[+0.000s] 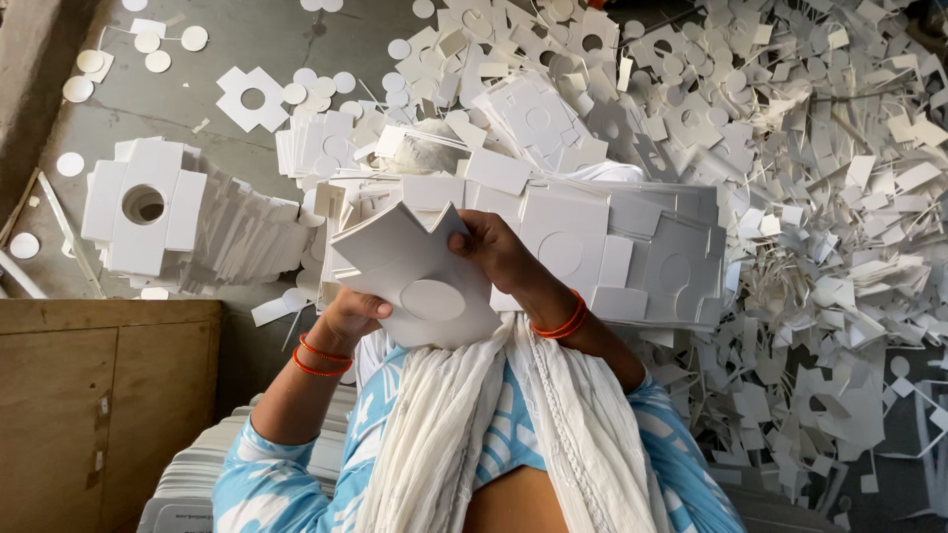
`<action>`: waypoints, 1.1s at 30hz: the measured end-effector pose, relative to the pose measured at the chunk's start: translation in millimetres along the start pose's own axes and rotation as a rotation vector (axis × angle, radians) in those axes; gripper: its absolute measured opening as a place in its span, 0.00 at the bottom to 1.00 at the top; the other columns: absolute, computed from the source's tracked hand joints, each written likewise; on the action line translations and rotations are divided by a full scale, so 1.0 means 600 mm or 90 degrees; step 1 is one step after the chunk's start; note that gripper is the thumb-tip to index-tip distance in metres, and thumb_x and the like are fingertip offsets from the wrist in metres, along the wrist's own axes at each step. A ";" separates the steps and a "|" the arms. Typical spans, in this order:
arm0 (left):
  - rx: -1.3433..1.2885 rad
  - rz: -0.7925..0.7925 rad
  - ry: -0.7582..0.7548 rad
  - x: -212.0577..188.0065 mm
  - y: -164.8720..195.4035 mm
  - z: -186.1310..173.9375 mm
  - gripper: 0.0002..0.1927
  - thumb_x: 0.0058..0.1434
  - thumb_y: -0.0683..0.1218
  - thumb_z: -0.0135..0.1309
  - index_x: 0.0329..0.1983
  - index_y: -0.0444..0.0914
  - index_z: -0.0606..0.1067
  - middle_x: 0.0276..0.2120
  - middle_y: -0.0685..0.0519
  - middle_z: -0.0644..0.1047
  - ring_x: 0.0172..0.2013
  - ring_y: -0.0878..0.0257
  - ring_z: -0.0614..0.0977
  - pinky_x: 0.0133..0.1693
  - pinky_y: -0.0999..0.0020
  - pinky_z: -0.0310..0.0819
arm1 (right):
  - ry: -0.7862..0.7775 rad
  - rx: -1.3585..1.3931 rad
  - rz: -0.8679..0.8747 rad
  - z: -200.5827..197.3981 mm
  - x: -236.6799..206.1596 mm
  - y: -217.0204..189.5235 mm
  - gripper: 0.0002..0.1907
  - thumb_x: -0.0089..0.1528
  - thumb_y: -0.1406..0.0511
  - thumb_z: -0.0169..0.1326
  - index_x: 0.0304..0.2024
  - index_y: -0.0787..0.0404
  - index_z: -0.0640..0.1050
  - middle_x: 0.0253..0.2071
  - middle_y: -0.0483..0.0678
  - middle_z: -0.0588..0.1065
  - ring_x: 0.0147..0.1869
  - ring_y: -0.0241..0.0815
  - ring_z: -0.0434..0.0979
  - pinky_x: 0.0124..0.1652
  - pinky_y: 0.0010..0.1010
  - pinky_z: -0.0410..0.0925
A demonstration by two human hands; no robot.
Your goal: The person sits on the floor and sorts white paper cutouts with circular holes. They pick up pieces from a large pile, separate them, and stack them into neat piles on the floor.
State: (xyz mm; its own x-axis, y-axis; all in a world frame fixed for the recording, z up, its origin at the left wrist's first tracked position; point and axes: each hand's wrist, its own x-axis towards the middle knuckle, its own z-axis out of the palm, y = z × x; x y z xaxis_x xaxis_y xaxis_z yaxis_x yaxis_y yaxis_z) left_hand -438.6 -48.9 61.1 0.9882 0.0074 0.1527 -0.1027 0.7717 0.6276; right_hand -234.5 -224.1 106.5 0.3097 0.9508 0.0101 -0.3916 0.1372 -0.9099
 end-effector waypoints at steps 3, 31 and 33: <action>-0.153 -0.051 0.104 0.007 -0.001 0.017 0.29 0.52 0.40 0.65 0.57 0.30 0.73 0.49 0.40 0.80 0.49 0.50 0.82 0.50 0.54 0.78 | 0.120 -0.150 -0.048 0.010 -0.003 -0.028 0.22 0.72 0.53 0.60 0.44 0.69 0.75 0.36 0.44 0.74 0.40 0.29 0.70 0.42 0.24 0.68; 0.559 0.196 0.200 0.085 -0.018 0.212 0.32 0.62 0.31 0.44 0.71 0.35 0.63 0.78 0.46 0.50 0.71 0.47 0.59 0.62 0.58 0.59 | 0.497 -0.530 -0.152 0.044 0.007 -0.091 0.40 0.49 0.62 0.77 0.53 0.61 0.64 0.38 0.49 0.77 0.39 0.40 0.82 0.42 0.32 0.76; 0.752 0.311 0.107 0.091 -0.017 0.227 0.33 0.66 0.32 0.44 0.76 0.31 0.56 0.76 0.38 0.55 0.78 0.38 0.40 0.75 0.48 0.41 | 0.484 -0.554 -0.198 0.048 0.012 -0.091 0.39 0.47 0.64 0.77 0.51 0.61 0.64 0.37 0.51 0.75 0.38 0.42 0.78 0.40 0.32 0.73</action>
State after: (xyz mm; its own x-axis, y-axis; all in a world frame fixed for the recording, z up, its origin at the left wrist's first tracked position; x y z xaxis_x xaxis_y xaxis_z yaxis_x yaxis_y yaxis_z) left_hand -399.2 -143.2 167.1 0.8131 0.2738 0.5137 -0.4085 -0.3601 0.8387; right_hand -235.5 -216.9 168.4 0.8352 0.4620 0.2983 0.4182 -0.1813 -0.8901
